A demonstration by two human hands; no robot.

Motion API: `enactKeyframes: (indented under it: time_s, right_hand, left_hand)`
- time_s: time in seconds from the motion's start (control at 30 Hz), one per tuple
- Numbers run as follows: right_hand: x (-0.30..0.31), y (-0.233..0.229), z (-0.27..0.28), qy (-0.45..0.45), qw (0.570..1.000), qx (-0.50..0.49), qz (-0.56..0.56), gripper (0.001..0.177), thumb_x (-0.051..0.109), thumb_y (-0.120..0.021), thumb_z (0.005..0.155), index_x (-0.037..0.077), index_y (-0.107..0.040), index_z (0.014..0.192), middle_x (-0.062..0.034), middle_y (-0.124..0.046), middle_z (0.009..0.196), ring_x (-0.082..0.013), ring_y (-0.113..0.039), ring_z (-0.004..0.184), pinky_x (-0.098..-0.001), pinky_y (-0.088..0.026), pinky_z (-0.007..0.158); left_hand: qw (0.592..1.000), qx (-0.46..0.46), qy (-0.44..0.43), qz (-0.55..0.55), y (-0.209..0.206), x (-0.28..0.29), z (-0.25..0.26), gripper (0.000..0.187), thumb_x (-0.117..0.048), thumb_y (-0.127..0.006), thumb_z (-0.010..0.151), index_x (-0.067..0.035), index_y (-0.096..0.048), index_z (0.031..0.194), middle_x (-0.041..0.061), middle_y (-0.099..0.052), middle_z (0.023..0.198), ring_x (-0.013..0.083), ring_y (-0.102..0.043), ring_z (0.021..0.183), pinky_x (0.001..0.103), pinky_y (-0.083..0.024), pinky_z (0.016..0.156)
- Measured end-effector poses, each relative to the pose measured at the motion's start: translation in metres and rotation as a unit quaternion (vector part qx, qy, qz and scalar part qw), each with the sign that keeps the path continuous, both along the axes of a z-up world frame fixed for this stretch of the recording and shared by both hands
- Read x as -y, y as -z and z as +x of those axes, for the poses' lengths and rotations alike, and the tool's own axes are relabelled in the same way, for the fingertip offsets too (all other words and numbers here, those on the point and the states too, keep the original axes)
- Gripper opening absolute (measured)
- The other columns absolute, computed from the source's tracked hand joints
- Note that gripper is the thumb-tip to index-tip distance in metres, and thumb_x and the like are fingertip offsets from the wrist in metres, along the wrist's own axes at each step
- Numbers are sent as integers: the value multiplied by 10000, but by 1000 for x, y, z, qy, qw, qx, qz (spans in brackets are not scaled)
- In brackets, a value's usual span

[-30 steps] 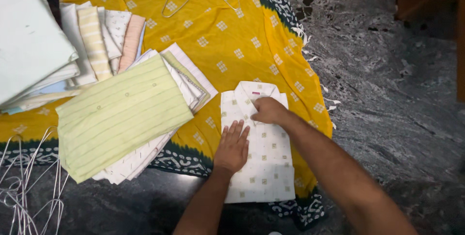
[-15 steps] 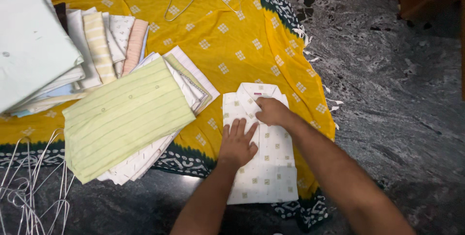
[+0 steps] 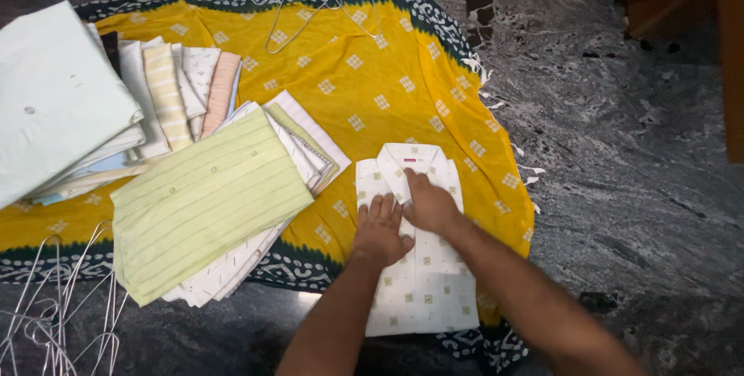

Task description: The person sits on the floor and places folded white shirts onto wire hangers. They then walk to a green metal wardrobe and hang the shirts on the rail inside.

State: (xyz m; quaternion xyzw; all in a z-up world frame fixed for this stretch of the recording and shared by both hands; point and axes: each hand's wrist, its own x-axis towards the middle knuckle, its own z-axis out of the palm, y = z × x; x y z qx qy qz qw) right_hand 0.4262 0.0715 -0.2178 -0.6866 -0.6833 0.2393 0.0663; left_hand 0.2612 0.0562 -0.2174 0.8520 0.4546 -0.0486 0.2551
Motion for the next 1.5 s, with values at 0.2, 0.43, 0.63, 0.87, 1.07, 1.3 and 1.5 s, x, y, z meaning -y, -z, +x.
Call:
enactKeyframes:
  time_s: [0.2,0.43,0.63,0.87,1.07,1.3,1.5]
  right_hand:
    - [68,27,-8,-49,968,39,244,360,129,-628,927,65,-572,1277,-165,-597,1070,-388,-625,983,-493,-515,868]
    - [74,13,-2,-102,972,49,206,493,143,-636,865,27,-577,1341,-201,-621,1006,-390,-599,956,-490,-490,837]
    - [69,21,19,6,967,-96,236,390,157,-612,943,46,-586,1316,-193,-690,1044,-349,-670,943,-428,-551,848]
    - [54,11,18,65,988,-78,118,380,341,-745,905,111,-645,1192,-123,-712,787,-323,-699,731,-434,-563,655]
    - [35,6,32,26,997,-62,31,623,278,-632,943,149,-424,1516,-207,-721,805,-391,-702,739,-479,-568,713]
    - [6,14,44,-48,996,-79,6,353,271,-649,936,74,-557,1215,-227,-731,924,-439,-693,905,-520,-556,790]
    - [9,17,38,-7,991,-135,19,319,291,-643,938,60,-562,1142,-222,-737,904,-433,-707,875,-523,-554,769]
  left_hand:
    - [999,-30,23,-1,-2,-9,-1,834,-501,-648,804,-99,-442,1505,134,-307,1594,312,-216,1478,543,-193,1162]
    - [1000,-2,19,5,8,-6,-5,770,-465,-646,814,-156,-470,1497,133,-323,1591,318,-219,1481,540,-196,1178]
    - [999,24,20,22,13,-4,-8,784,-451,-673,796,-262,-454,1524,159,-329,1564,349,-228,1452,572,-224,1125]
    - [999,20,15,-26,7,-16,-10,811,-462,-747,747,-319,-480,1500,112,-354,1549,299,-244,1463,551,-222,1141]
    - [997,31,7,-70,5,-22,-13,852,-414,-782,735,-355,-455,1520,101,-344,1546,296,-236,1453,529,-217,1135]
    - [997,52,4,-63,9,-21,-14,848,-405,-781,751,-327,-450,1528,112,-353,1537,284,-238,1457,527,-211,1126]
    - [996,71,1,-56,17,-20,-14,859,-395,-778,750,-290,-446,1536,115,-381,1506,289,-252,1438,518,-222,1120]
